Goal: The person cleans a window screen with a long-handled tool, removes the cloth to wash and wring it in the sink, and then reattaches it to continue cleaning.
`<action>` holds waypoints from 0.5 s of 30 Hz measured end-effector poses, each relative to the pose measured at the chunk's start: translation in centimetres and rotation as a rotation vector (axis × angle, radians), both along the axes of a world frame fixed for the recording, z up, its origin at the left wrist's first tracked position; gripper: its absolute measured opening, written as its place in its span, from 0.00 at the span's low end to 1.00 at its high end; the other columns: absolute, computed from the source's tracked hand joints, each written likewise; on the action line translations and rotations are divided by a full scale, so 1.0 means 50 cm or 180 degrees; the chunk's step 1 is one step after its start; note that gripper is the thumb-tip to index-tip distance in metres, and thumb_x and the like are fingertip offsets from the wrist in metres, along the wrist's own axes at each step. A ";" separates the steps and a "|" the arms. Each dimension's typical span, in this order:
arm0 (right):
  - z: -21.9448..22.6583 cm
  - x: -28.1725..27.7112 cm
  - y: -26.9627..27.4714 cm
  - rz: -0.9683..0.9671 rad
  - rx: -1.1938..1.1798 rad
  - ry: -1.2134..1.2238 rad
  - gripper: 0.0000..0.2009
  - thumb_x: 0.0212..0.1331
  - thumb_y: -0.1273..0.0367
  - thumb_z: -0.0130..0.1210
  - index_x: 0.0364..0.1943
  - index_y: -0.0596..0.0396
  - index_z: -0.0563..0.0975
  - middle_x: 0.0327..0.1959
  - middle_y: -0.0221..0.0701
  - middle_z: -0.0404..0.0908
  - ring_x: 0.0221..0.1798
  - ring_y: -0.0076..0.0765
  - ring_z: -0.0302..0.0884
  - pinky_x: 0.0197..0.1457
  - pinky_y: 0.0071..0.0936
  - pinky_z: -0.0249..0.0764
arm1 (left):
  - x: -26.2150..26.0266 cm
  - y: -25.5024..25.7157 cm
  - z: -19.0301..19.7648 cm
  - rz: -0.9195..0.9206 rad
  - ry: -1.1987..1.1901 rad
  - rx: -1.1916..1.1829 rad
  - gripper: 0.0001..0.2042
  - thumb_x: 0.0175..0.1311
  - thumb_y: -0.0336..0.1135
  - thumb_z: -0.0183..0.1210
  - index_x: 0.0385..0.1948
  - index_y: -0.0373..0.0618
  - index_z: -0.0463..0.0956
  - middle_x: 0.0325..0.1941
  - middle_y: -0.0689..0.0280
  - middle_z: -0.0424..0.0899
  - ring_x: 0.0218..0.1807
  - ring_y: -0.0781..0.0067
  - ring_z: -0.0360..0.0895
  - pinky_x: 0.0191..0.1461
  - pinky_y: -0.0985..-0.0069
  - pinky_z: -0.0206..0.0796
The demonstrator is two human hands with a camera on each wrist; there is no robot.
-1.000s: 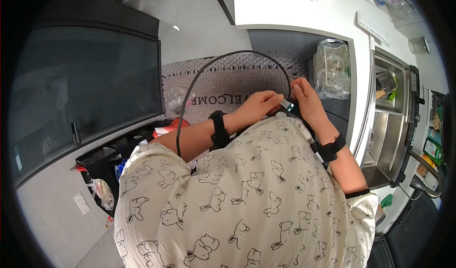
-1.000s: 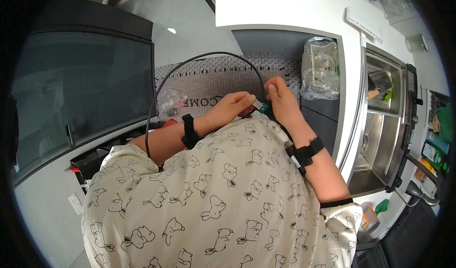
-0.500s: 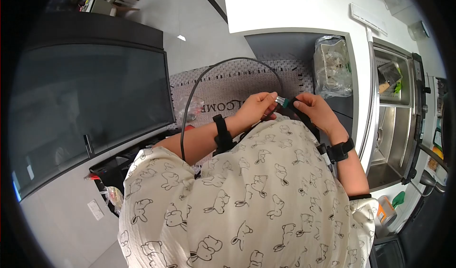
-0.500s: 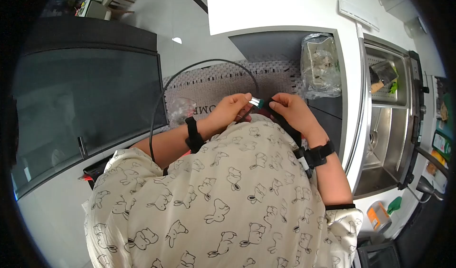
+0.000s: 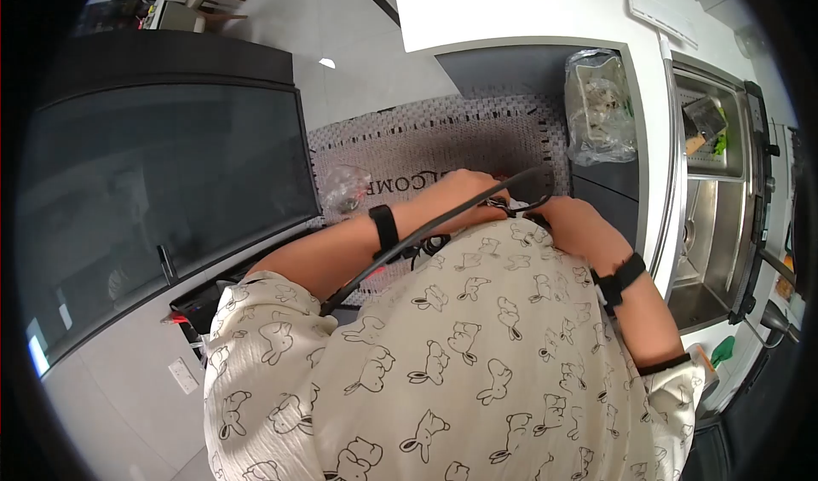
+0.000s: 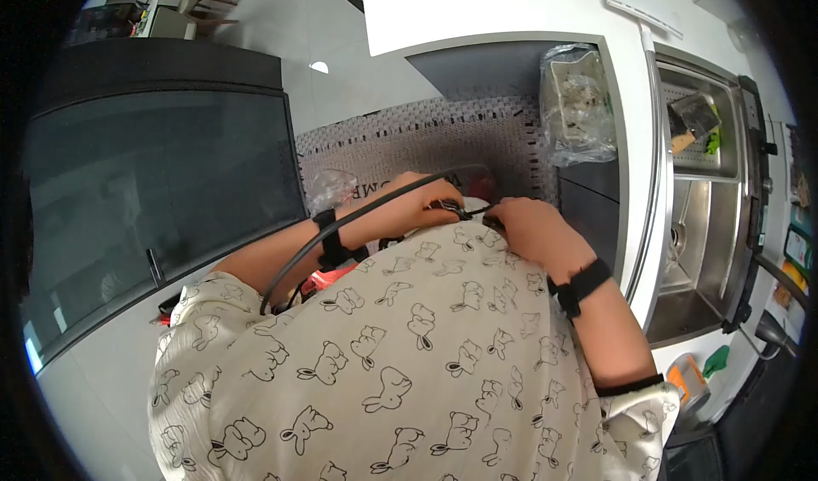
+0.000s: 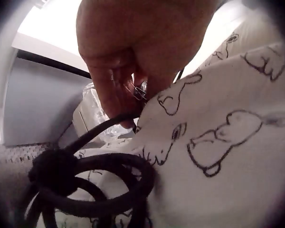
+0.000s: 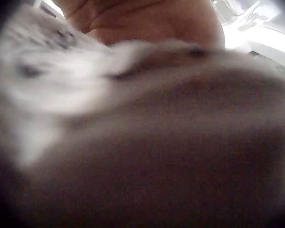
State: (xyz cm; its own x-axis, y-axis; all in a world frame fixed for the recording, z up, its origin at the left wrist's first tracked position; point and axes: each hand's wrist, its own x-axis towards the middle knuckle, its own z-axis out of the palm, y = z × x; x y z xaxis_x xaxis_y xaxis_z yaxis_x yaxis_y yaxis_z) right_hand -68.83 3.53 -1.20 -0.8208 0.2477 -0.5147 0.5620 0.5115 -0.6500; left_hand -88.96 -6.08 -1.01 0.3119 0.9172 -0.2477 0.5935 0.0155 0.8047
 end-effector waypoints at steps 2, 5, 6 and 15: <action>-0.009 -0.004 0.007 0.0409 -0.0156 -0.0118 0.10 0.52 0.68 0.49 0.38 0.48 0.78 0.37 0.38 0.76 0.43 0.44 0.73 0.45 0.36 0.70 | 0.014 -0.005 0.005 0.0261 -0.0101 -0.0214 0.10 0.55 0.38 0.55 0.33 0.42 0.75 0.29 0.57 0.77 0.32 0.55 0.75 0.36 0.66 0.67; 0.031 -0.004 0.001 0.0394 0.0040 -0.0132 0.10 0.51 0.69 0.50 0.37 0.48 0.78 0.35 0.37 0.77 0.41 0.44 0.75 0.44 0.35 0.71 | 0.027 -0.017 -0.013 0.0303 -0.0277 -0.0116 0.11 0.55 0.37 0.56 0.34 0.40 0.74 0.30 0.56 0.77 0.31 0.58 0.76 0.34 0.68 0.67; 0.039 -0.006 0.000 0.0355 0.0041 -0.0144 0.10 0.51 0.69 0.50 0.37 0.48 0.78 0.35 0.37 0.77 0.41 0.44 0.75 0.44 0.35 0.71 | 0.032 -0.017 -0.019 0.0354 -0.0414 -0.0013 0.11 0.54 0.37 0.56 0.34 0.40 0.74 0.30 0.56 0.77 0.31 0.58 0.76 0.34 0.68 0.67; -0.004 -0.019 -0.028 0.0687 0.1188 -0.0068 0.07 0.48 0.72 0.49 0.27 0.48 0.80 0.25 0.32 0.79 0.31 0.36 0.79 0.31 0.31 0.74 | 0.027 -0.022 0.008 0.0240 0.0238 0.0213 0.12 0.55 0.40 0.56 0.32 0.39 0.74 0.29 0.58 0.76 0.31 0.58 0.75 0.34 0.68 0.68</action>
State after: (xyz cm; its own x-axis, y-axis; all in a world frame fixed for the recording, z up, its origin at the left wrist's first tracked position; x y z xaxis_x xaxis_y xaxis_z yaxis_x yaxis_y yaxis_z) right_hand -69.78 2.13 -1.40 -0.8643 0.2439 -0.4398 0.4276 0.8167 -0.3874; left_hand -87.61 -7.20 -0.61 0.2243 0.9527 -0.2051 0.6511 0.0101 0.7589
